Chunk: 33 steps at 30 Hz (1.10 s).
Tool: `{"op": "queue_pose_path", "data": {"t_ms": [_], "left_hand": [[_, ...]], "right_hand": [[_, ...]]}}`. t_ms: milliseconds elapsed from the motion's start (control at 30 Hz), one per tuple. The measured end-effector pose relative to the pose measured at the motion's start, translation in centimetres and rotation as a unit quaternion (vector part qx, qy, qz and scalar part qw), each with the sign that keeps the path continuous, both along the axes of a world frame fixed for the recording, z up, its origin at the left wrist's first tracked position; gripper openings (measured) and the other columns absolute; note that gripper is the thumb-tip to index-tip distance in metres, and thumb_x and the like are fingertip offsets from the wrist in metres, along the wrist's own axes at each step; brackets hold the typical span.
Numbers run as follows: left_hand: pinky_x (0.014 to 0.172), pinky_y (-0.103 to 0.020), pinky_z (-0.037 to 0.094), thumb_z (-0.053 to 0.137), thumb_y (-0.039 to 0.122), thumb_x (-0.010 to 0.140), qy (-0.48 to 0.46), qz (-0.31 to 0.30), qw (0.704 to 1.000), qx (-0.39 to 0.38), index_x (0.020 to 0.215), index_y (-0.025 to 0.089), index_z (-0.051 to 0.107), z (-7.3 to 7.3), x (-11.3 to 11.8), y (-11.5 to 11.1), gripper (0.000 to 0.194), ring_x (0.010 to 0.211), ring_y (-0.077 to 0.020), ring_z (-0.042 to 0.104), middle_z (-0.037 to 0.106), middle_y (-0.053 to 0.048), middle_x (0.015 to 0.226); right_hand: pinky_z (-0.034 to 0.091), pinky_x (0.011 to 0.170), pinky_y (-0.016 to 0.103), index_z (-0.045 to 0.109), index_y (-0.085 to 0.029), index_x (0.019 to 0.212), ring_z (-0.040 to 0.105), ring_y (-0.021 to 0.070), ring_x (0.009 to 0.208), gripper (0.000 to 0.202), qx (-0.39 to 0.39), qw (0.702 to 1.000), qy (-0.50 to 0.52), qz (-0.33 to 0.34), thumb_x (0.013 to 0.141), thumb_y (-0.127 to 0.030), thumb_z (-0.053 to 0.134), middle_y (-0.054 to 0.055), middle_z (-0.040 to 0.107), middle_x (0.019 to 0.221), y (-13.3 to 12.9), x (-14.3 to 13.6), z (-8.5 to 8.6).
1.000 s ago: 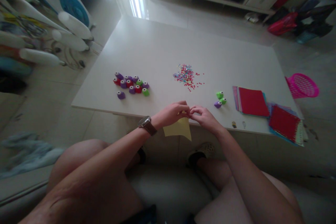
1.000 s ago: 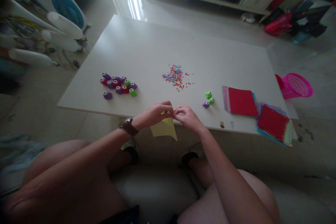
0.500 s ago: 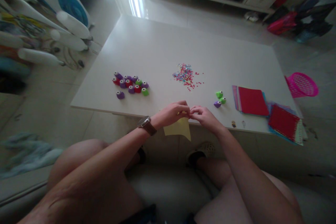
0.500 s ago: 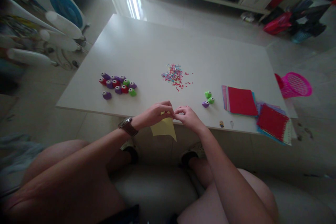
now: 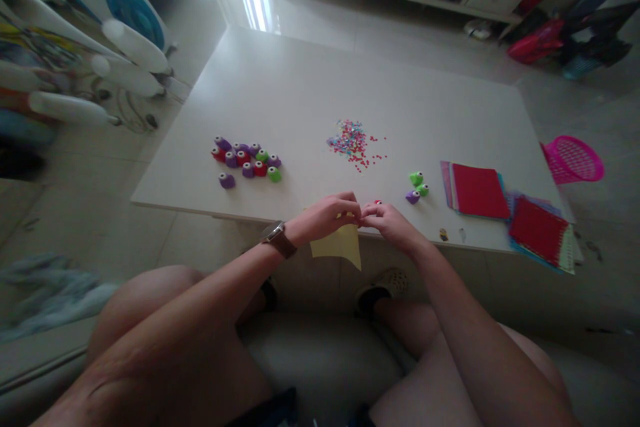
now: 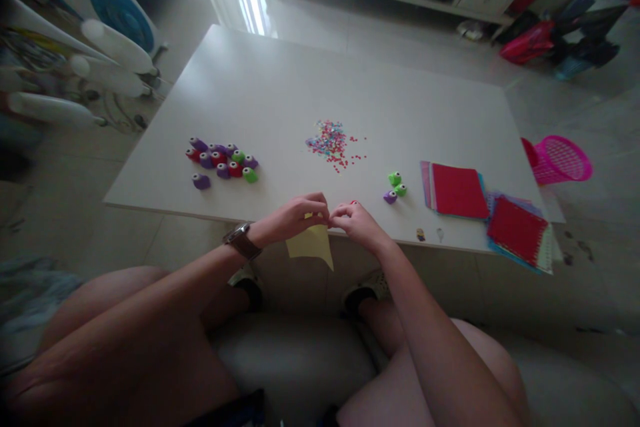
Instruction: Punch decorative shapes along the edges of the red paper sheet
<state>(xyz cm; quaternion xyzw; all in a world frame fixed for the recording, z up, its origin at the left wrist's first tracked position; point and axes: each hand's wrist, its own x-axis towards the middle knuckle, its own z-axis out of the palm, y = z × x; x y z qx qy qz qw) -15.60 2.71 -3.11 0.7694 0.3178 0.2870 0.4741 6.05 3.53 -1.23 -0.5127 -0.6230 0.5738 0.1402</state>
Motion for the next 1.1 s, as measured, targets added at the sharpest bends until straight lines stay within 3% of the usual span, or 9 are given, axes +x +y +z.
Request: {"op": "queue_pose_path", "data": {"t_ms": [600, 833, 1000, 1100], "left_hand": [[0.080, -0.029, 0.046, 0.059, 0.034, 0.105, -0.012, -0.002, 1.000, -0.001, 0.090, 0.019, 0.074, -0.1, 0.1, 0.0, 0.026, 0.085, -0.0143, 0.059, 0.062, -0.004, 0.097], [0.076, -0.028, 0.046, 0.062, 0.028, 0.099, -0.035, 0.061, 0.998, -0.007, 0.089, 0.018, 0.071, 0.4, 0.2, 0.6, 0.017, 0.081, -0.0133, 0.057, 0.062, -0.004, 0.096], [0.072, -0.027, 0.044, 0.065, 0.021, 0.095, 0.019, 0.071, 0.997, 0.000, 0.086, 0.018, 0.068, -0.4, -0.9, 1.5, 0.010, 0.075, -0.0117, 0.055, 0.062, -0.003, 0.095], [0.072, -0.027, 0.044, 0.066, 0.019, 0.094, 0.087, 0.092, 0.992, 0.007, 0.086, 0.019, 0.069, -0.9, -1.2, 1.5, 0.008, 0.074, -0.0120, 0.055, 0.062, -0.003, 0.096]], "right_hand": [[0.045, 0.096, 0.039, 0.080, -0.021, 0.073, 0.064, 0.0241, 0.095, 0.018, 0.020, 1.000, -0.023, -0.004, 0.078, -0.034, 0.069, 0.005, 0.074, 0.087, -0.1, 0.1, -0.2], [0.048, 0.091, 0.036, 0.075, -0.020, 0.072, 0.064, 0.0231, 0.093, 0.016, 0.087, 0.994, -0.064, 0.013, 0.079, -0.033, 0.070, 0.007, 0.075, 0.092, -0.3, 0.2, -0.8], [0.046, 0.075, 0.034, 0.071, -0.020, 0.073, 0.062, 0.0207, 0.074, 0.019, 0.095, 0.986, -0.125, -0.056, 0.085, -0.034, 0.065, 0.004, 0.072, 0.075, -0.2, 0.3, -0.2], [0.045, 0.072, 0.033, 0.069, -0.020, 0.072, 0.063, 0.0201, 0.071, 0.018, 0.096, 0.982, -0.159, -0.046, 0.086, -0.030, 0.062, 0.005, 0.073, 0.074, -0.4, 0.2, -0.4]]}}
